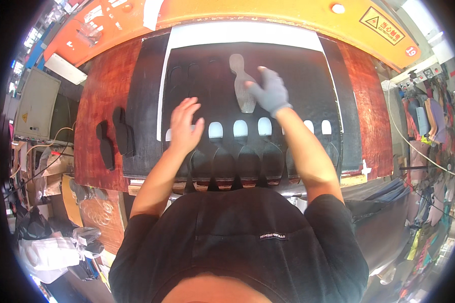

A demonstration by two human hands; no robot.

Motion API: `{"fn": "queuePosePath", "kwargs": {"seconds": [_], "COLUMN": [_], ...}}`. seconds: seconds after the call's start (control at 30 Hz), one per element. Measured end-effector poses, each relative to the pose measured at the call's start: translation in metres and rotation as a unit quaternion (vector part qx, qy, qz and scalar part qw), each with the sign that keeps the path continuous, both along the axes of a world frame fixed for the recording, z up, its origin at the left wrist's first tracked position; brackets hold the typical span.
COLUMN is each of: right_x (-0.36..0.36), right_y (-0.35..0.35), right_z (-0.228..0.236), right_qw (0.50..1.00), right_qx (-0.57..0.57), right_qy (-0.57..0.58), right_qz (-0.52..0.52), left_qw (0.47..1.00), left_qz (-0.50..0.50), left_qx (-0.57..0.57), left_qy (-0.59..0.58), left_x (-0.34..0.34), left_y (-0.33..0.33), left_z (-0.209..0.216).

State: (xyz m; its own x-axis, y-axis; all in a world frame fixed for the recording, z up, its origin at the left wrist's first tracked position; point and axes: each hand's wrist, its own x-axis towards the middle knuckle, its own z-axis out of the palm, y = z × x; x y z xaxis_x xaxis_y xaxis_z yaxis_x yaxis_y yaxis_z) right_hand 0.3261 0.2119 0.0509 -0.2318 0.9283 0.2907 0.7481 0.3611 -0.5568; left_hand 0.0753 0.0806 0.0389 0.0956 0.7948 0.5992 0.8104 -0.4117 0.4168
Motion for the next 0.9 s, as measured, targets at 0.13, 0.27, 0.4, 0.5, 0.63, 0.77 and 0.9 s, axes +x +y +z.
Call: {"fn": "queuePosePath", "kwargs": {"seconds": [0.13,0.27,0.4,0.5,0.63,0.77,0.9], "right_x": [0.127,0.245,0.286,0.288,0.271,0.239,0.229], "right_y": [-0.066,-0.173,-0.209,-0.208,-0.212,-0.188,-0.137], "right_z": [0.0,-0.032,-0.076,-0.075,-0.039,-0.013,-0.007], "right_qw": [0.992,0.949,0.941,0.932,0.927,0.937,0.943], "right_qx": [0.073,0.084,0.047,0.094,0.063,0.071,-0.01], "right_qy": [-0.057,-0.126,-0.019,0.084,0.017,0.01,-0.041], "right_qz": [-0.088,-0.277,-0.336,-0.338,-0.37,-0.341,-0.331], "left_qw": [0.985,0.879,0.976,0.977,0.98,0.976,0.973], "left_qz": [0.143,0.288,0.198,0.2,0.193,0.216,0.228], "left_qx": [-0.072,-0.301,-0.083,-0.064,-0.031,-0.032,-0.034], "left_qy": [-0.057,-0.231,0.05,0.036,0.033,-0.002,-0.011], "left_x": [-0.052,-0.068,-0.061,-0.063,-0.076,-0.095,-0.111], "left_y": [-0.079,-0.171,-0.197,-0.191,-0.184,-0.159,-0.108], "left_z": [0.008,-0.02,-0.046,-0.048,-0.039,-0.028,-0.013]}}
